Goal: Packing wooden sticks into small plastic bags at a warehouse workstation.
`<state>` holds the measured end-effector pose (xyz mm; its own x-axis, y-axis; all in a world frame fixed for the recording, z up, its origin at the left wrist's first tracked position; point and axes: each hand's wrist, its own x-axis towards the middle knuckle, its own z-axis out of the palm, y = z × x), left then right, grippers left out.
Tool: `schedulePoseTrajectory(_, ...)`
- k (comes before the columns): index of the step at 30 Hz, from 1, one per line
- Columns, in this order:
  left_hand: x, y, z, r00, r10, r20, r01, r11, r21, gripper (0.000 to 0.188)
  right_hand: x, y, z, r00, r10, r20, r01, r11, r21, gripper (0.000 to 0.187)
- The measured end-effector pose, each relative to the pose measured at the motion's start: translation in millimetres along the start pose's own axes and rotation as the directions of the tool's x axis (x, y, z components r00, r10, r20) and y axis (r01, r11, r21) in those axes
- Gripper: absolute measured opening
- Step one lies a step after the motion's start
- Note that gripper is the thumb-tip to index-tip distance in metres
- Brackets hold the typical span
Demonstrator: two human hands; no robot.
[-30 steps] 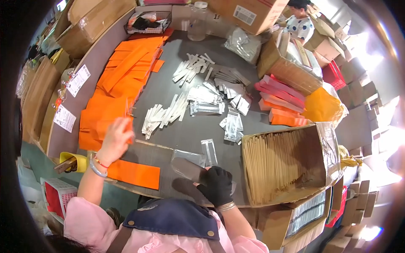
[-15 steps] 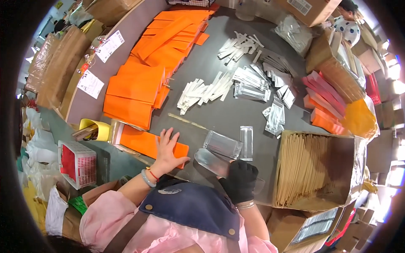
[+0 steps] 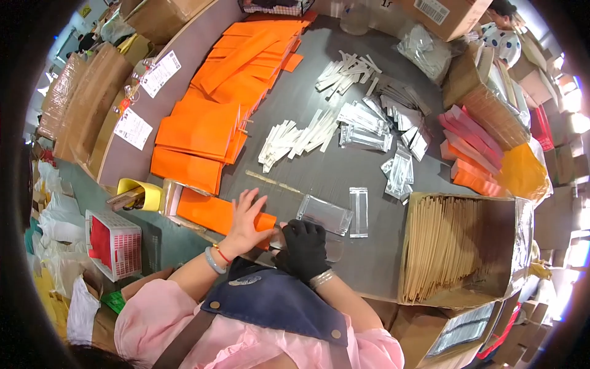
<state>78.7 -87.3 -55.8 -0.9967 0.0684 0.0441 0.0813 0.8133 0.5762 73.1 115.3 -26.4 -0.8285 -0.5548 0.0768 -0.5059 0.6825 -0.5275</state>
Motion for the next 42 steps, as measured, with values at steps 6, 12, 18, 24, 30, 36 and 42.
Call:
schedulePoseTrajectory(6,132.2,16.0,25.3,0.923,0.15,-0.355,-0.129,0.988,0.083,0.043,-25.4,27.0,-27.0,0.968,0.206,-0.144,-0.216,0.975,-0.06,0.054)
schedulePoseTrajectory(12,158.8,0.0,24.9,0.99,0.074,-0.123,-0.055,0.988,0.146,0.011,-79.2,57.1,-68.1,0.875,0.321,-0.363,-0.35,0.937,-0.014,0.046)
schedulePoseTrajectory(18,137.2,-3.2,6.2,0.986,0.08,-0.146,-0.079,0.997,0.007,0.013,-109.2,73.3,-90.8,0.801,0.415,-0.432,-0.472,0.881,-0.029,0.042)
schedulePoseTrajectory(24,134.6,-2.7,-13.2,1.0,-0.029,0.009,0.03,0.944,-0.329,0.022,-134.3,103.6,-107.4,0.698,0.406,-0.589,-0.573,0.811,-0.12,0.04)
schedulePoseTrajectory(30,126.8,-0.4,-28.9,0.999,-0.035,0.037,0.046,0.938,-0.343,0.026,-190.9,143.0,-121.0,0.429,0.698,-0.574,-0.79,0.598,0.136,0.032)
schedulePoseTrajectory(36,108.9,32.6,-9.5,0.96,0.251,0.122,-0.212,0.94,-0.266,0.015,-211.6,163.9,-130.0,0.421,0.787,-0.45,-0.89,0.454,-0.039,0.036)
schedulePoseTrajectory(42,88.0,63.8,26.9,0.912,0.381,0.151,-0.386,0.923,-0.001,0.029,-211.7,174.7,-120.6,0.41,0.727,-0.551,-0.888,0.457,-0.058,0.03)
